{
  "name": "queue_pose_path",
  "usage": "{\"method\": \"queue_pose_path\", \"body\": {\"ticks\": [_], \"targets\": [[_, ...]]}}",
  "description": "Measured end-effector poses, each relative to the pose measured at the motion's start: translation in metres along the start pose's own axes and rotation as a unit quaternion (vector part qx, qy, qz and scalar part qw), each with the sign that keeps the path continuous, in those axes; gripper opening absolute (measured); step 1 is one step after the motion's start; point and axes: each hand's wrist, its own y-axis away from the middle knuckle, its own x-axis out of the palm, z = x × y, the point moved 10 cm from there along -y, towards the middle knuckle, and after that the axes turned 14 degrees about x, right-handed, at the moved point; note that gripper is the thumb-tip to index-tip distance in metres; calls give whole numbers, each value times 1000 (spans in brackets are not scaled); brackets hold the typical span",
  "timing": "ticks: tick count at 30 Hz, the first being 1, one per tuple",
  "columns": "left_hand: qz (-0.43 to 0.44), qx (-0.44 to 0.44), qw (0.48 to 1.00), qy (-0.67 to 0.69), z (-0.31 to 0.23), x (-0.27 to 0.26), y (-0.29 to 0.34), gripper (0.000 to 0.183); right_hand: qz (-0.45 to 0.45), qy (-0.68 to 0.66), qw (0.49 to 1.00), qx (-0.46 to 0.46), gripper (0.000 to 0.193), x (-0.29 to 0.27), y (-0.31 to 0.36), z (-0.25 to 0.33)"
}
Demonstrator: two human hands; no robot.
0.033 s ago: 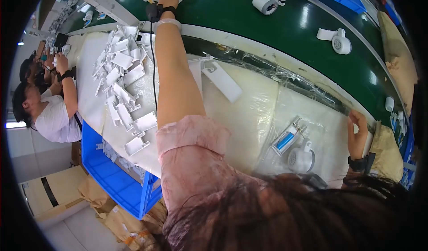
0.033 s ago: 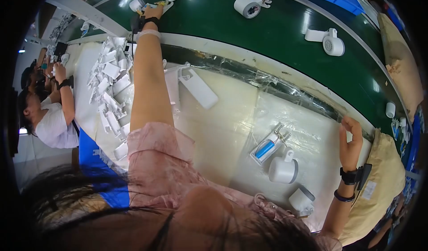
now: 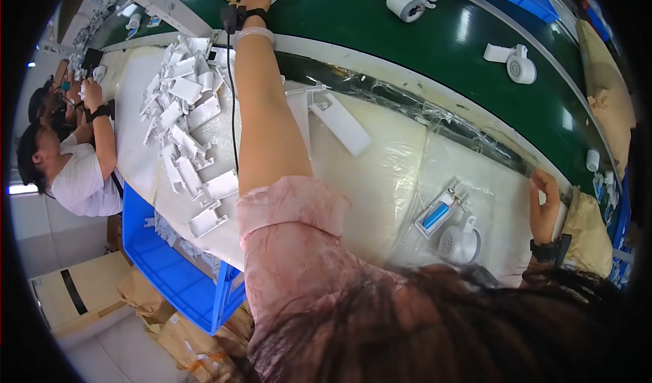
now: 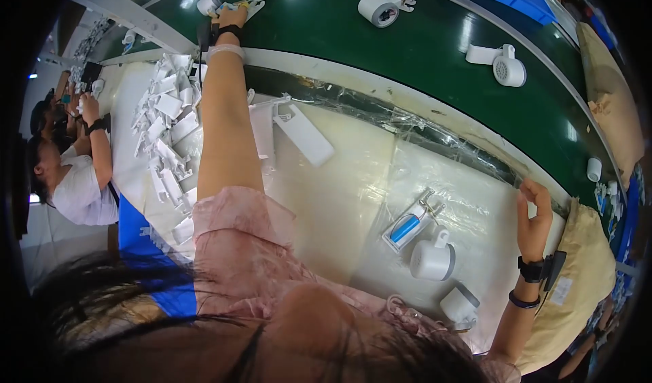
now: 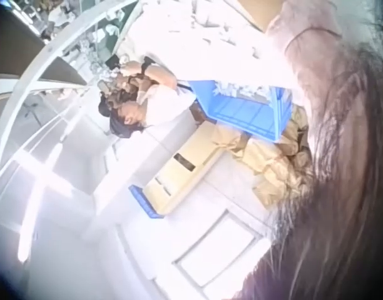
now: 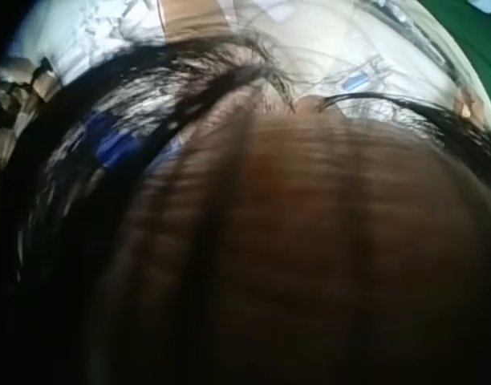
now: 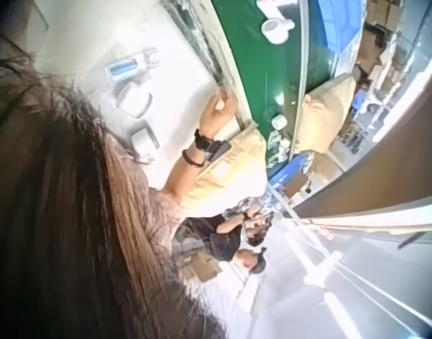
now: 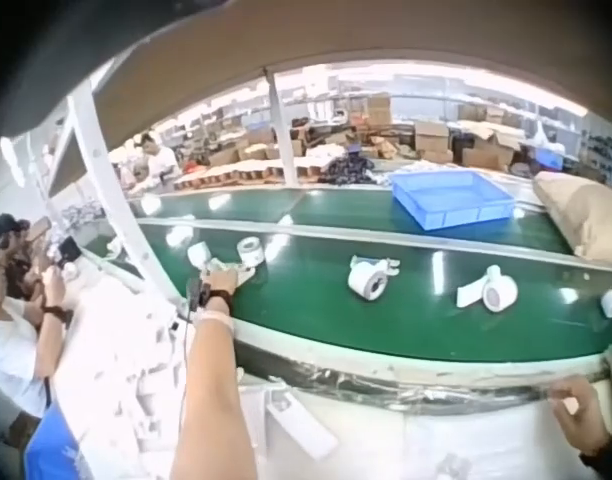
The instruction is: The person assembles electronic devices by hand, connecting wires to circuit boards, fitting batteries into plastic housings, and snapping the components together. They pick up parts from the table, join them, and place the assembled units onto a green conveyor belt.
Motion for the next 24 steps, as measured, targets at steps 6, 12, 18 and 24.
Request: {"method": "queue_pose_path", "body": {"ticks": [6, 12, 18, 24], "targets": [[-58, 31, 996, 56, 24, 0, -17, 46, 10, -39, 999, 30, 28, 6, -3, -13], [-65, 91, 988, 104, 10, -29, -34, 42, 19, -94, 995, 30, 28, 17, -8, -12], [183, 70, 825, 531, -142, -89, 83, 34, -4, -101, 995, -13, 25, 17, 1, 23], [372, 245, 700, 558, -321, -159, 229, 35, 7, -161, 986, -33, 24, 19, 16, 36]]}}
